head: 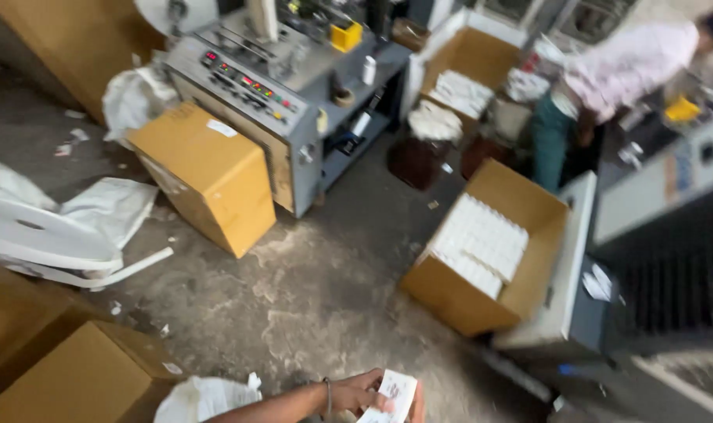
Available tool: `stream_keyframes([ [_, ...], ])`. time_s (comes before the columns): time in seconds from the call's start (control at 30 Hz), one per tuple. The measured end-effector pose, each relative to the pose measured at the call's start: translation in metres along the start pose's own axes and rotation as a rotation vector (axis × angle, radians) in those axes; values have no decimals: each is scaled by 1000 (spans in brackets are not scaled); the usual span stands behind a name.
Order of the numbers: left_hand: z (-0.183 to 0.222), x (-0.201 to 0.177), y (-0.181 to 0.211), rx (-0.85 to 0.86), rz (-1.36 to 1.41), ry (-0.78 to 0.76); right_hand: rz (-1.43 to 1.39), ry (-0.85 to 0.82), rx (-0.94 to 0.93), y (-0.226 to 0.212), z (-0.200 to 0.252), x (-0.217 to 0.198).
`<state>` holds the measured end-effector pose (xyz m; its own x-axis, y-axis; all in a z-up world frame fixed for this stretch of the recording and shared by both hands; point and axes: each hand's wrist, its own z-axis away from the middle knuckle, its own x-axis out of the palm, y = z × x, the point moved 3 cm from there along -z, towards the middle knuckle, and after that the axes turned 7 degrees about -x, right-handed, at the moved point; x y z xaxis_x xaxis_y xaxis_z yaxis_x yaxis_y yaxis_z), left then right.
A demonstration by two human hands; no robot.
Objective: Feeding paper into a tube-forming machine and organizing finished tubes.
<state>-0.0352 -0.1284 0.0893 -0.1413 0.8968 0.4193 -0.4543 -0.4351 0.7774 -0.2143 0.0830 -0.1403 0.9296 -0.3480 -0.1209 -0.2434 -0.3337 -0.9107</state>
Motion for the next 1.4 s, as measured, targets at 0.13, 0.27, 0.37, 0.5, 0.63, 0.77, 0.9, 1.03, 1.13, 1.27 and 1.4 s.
stream_keyframes([
  [0.13,34,-51,83,190,303,218,-99,-10,48,-21,-195,40],
  [0.27,20,-110,107,273,413,441,-187,-82,235,-167,-345,85],
  [0.37,-1,-163,121,290,452,658,-349,-111,368,-135,-402,102],
  [0.5,-46,-243,156,166,460,785,-620,-23,534,-54,-482,95],
  [0.63,-97,-323,214,168,509,842,-595,-157,604,-51,-608,70],
  [0.77,-115,-392,284,233,526,905,-517,-291,572,-23,-729,57],
  [0.9,-124,-474,306,360,724,1033,-637,-381,639,42,-813,74],
  [1.03,-104,-556,303,402,848,1208,-808,-291,935,132,-854,104],
  [1.13,-87,-623,295,413,851,1363,-915,-172,1053,148,-903,137],
  [1.27,-77,-721,260,414,909,1331,-917,-66,1166,177,-985,173],
  [1.4,-78,-811,290,430,854,1296,-767,-46,956,256,-1114,177],
])
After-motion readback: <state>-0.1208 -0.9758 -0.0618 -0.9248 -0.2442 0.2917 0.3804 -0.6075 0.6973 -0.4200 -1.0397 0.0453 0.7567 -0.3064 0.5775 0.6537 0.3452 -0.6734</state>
